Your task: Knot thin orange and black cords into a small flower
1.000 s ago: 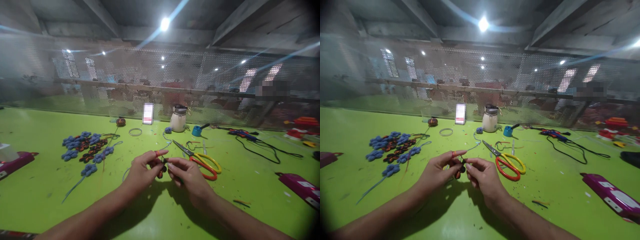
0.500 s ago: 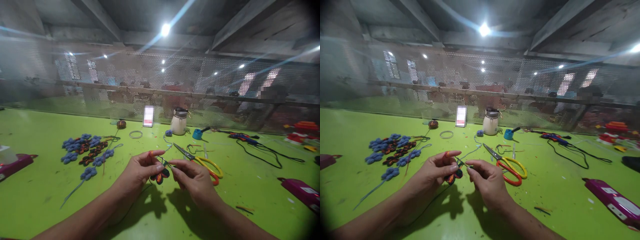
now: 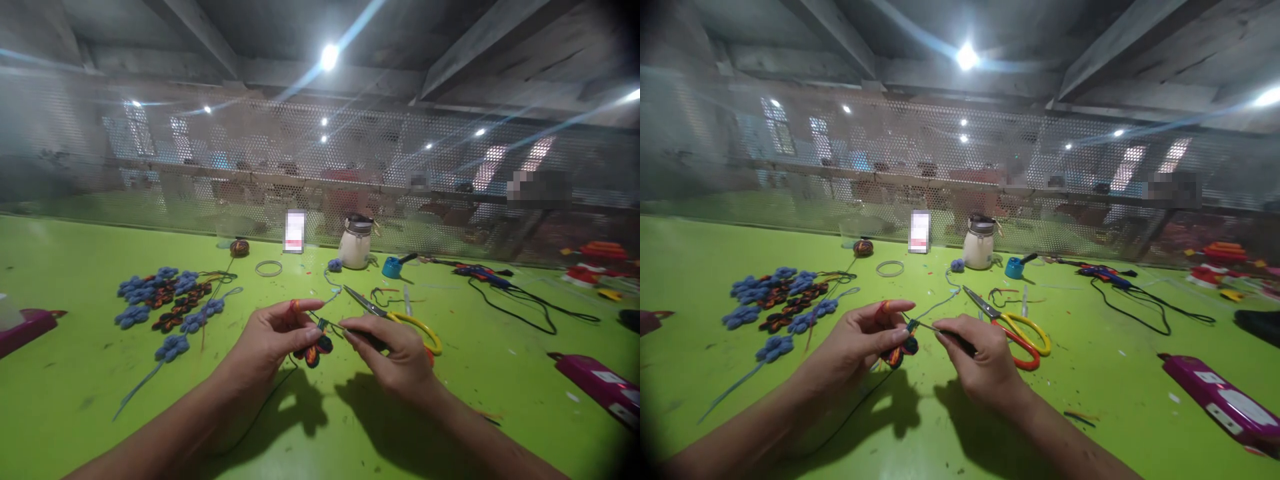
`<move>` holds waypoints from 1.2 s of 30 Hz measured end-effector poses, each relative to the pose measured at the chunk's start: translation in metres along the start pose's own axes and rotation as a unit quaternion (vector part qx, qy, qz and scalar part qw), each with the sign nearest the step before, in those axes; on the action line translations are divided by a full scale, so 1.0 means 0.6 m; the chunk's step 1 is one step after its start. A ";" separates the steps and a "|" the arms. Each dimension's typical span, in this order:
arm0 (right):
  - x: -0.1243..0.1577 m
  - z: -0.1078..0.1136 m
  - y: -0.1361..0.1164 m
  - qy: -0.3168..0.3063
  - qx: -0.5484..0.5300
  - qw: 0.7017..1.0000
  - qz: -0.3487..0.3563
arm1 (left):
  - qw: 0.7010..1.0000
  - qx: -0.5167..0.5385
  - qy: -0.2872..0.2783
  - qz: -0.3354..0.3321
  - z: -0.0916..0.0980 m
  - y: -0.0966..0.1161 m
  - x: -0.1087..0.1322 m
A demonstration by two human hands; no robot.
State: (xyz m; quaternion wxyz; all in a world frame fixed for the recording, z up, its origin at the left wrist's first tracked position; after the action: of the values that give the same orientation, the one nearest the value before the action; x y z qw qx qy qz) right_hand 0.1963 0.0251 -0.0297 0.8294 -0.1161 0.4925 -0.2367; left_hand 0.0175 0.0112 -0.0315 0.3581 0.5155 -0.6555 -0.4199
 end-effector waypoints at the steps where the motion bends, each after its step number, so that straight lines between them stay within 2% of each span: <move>1: -0.001 0.001 0.001 -0.004 0.005 1.000 0.008 | 1.000 -0.004 -0.004 0.000 0.001 0.000 -0.001; 8: -0.007 0.012 0.004 -0.040 0.006 0.999 0.032 | 1.000 -0.001 -0.007 0.008 0.004 -0.001 -0.002; 17: -0.010 0.021 0.002 -0.052 -0.005 0.998 0.015 | 0.999 0.035 -0.008 0.014 0.003 -0.001 -0.004; 28: -0.010 0.024 0.009 -0.061 -0.067 0.994 -0.069 | 1.000 0.007 -0.013 0.018 0.004 -0.001 -0.007; 31: -0.004 0.016 0.016 -0.064 -0.160 0.972 -0.161 | 1.000 -0.003 -0.021 0.015 0.007 -0.003 -0.012; 34: 0.004 0.000 0.021 -0.062 -0.301 0.914 -0.265 | 1.000 -0.003 -0.026 0.015 0.011 -0.008 -0.016; 36: 0.008 -0.009 0.020 -0.056 -0.365 0.879 -0.302 | 1.000 0.005 -0.019 0.012 0.014 -0.011 -0.018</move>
State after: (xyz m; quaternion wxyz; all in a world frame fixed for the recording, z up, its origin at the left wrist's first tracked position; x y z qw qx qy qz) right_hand 0.1970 0.0335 -0.0409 0.6430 -0.5663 0.4379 -0.2723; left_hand 0.0147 0.0228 -0.0411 0.3477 0.5014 -0.6706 -0.4218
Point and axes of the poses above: each hand's wrist, its own x-axis away from the middle knuckle, its own z-axis out of the back of the hand, y = z × x, the point moved 2 cm from there along -x, towards the middle knuckle, and after that the axes turned 9 degrees about z, right-handed, at the moved point
